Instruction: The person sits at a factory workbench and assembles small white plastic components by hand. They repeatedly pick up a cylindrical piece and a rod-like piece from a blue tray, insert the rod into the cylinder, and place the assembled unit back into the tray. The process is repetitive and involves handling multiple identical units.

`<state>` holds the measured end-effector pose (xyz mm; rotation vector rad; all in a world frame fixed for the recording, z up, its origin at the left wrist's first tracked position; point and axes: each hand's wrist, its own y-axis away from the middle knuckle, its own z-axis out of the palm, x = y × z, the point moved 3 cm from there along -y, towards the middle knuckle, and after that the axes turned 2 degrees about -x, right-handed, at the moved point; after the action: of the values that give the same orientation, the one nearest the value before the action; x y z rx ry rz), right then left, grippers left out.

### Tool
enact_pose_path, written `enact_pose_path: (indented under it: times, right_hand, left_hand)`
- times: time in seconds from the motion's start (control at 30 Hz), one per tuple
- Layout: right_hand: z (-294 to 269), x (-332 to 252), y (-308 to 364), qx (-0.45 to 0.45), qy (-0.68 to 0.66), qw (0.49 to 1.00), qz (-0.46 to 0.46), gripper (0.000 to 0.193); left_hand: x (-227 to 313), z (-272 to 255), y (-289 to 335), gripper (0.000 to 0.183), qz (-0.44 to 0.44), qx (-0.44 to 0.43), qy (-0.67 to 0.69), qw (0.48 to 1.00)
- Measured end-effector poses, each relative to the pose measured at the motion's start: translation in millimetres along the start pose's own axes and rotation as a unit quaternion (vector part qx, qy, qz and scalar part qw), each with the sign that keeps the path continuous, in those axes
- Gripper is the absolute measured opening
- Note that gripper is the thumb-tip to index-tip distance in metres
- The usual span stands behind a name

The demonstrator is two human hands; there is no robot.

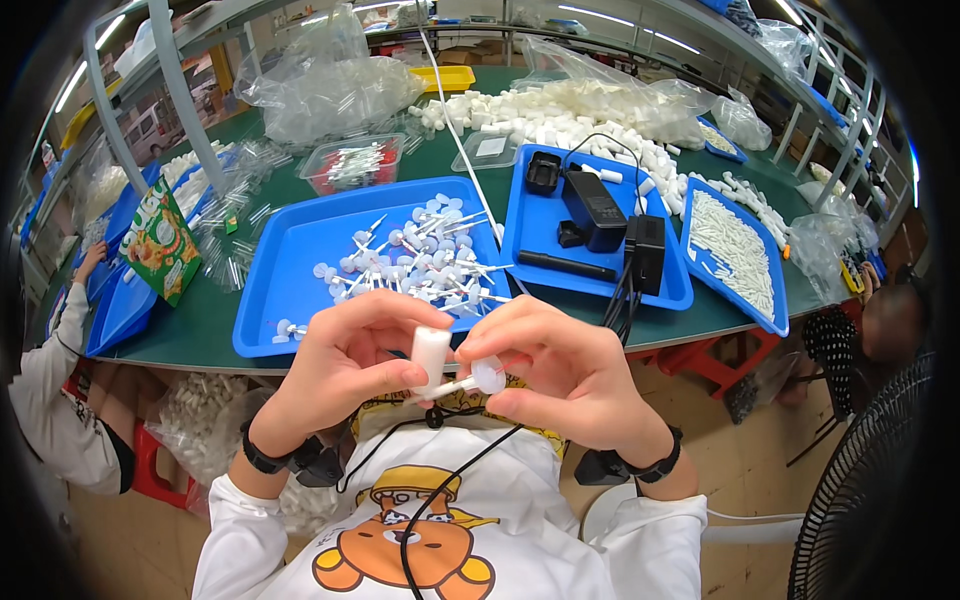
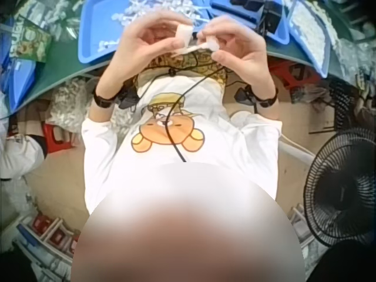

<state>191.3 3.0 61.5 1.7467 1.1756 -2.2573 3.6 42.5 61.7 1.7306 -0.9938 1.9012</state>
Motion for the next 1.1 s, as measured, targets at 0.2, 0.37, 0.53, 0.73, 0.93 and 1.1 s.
enact_pose_path:
  times: [0.2, 0.37, 0.53, 0.73, 0.93, 1.1]
  right_hand:
    - [7.4, -10.1, -4.0, -0.037, 0.3, 0.948, -0.105, 0.035]
    - [11.3, -13.1, -5.4, -0.064, 0.397, 0.906, -0.128, 0.038]
    - [8.5, -15.2, -3.8, -0.07, 0.414, 0.899, -0.126, 0.04]
    - [7.9, -13.4, -3.1, -0.061, 0.362, 0.926, -0.091, 0.039]
    - [7.4, -4.2, -0.9, -0.056, 0.335, 0.937, -0.077, 0.036]
    - [3.2, -4.2, -1.5, -0.06, 0.301, 0.951, -0.043, 0.035]
  left_hand:
    - [3.6, 1.8, 3.7, 0.035, -0.02, -0.005, 0.016, 1.0]
    - [7.3, -2.1, 3.4, 0.034, 0.007, 0.003, -0.027, 1.0]
    - [7.6, -4.7, 3.9, 0.034, -0.005, 0.017, -0.008, 1.0]
    - [0.5, -2.1, 3.4, 0.035, -0.03, -0.008, -0.028, 0.999]
    - [-1.1, 6.4, 1.9, 0.033, -0.048, -0.05, -0.013, 0.997]
    - [-3.6, 8.4, 3.9, 0.032, -0.062, -0.066, -0.007, 0.996]
